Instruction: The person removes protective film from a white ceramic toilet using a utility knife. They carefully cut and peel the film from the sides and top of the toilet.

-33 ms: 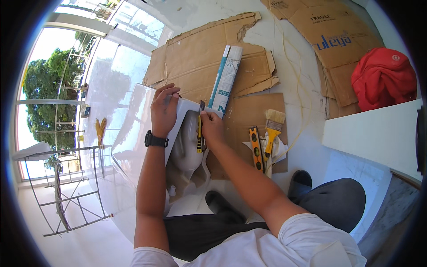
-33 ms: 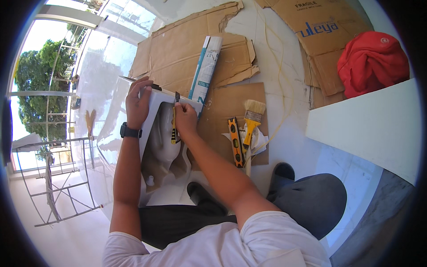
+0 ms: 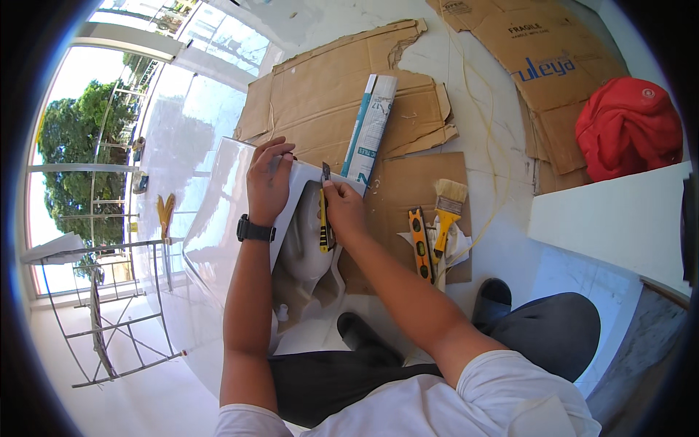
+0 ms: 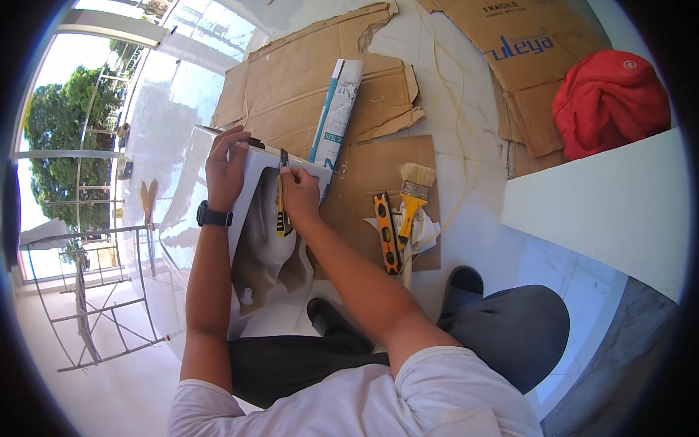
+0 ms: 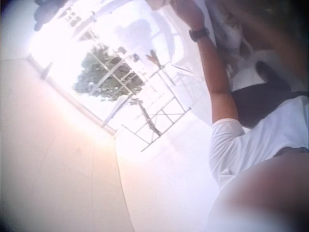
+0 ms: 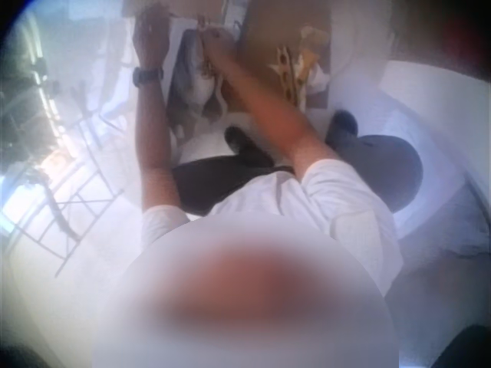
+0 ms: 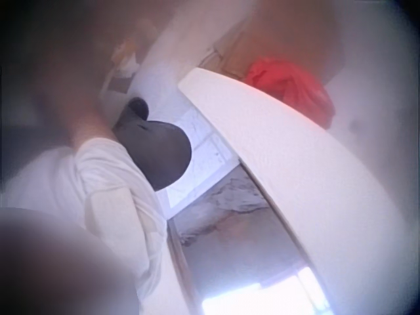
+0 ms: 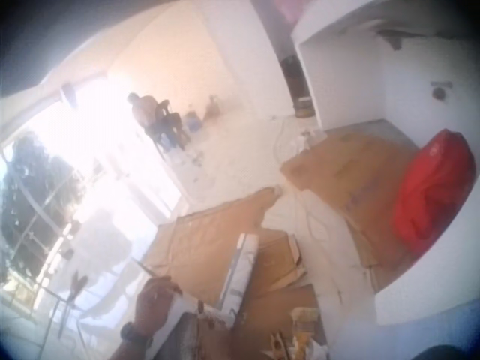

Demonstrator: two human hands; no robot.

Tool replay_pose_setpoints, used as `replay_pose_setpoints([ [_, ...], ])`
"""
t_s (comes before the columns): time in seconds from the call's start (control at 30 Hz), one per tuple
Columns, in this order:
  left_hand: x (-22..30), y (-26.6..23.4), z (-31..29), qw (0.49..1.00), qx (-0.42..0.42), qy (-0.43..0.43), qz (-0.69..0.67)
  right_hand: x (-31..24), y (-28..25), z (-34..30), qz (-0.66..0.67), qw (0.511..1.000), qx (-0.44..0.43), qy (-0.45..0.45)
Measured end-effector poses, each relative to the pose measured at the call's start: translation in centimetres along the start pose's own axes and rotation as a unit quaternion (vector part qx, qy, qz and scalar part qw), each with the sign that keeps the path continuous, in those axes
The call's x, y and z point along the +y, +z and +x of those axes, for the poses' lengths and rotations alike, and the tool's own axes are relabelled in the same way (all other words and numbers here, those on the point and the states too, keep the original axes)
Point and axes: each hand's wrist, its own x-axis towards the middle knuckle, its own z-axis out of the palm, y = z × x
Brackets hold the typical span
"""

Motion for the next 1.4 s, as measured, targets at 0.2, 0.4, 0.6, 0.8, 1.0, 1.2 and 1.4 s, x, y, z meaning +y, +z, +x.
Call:
replay_pose_setpoints([
  [0.2, -0.3, 0.4, 0.6, 0.999, 0.037, 0.013, -0.023, -1.7, -0.7, 0.5, -0.044, 0.998, -0.042, 0.008],
  [0.4, -0.7, 0.4, 0.6, 0.999, 0.036, 0.000, -0.041, 0.7, 0.2, 0.0, -0.100, 0.987, -0.009, -0.122],
  [0.6, -1.1, 0.7, 0.7, 0.994, 0.043, -0.025, -0.100, 2.4, 0.6, 0.3, -0.078, 0.991, -0.003, -0.112],
  [0.8, -0.9, 0.3, 0.6, 0.993, 0.011, -0.068, -0.094, 1.9, 0.1, 0.1, -0.124, 0.982, 0.010, -0.140],
  [1.0, -0.7, 0.2, 0.5, 0.993, 0.019, -0.060, -0.095, 2.7, -0.5, 0.2, -0.151, 0.973, -0.011, -0.176],
  [1.2, -1.0, 0.4, 0.5, 0.990, 0.038, -0.039, -0.130, 2.8, -0.4, 0.9, -0.071, 0.986, -0.038, -0.146],
  [1.4, -1.7, 0.4, 0.7, 0.980, 0.034, -0.080, -0.181, 1.4, -2.8, 1.8, -0.102, 0.975, -0.108, -0.167],
])
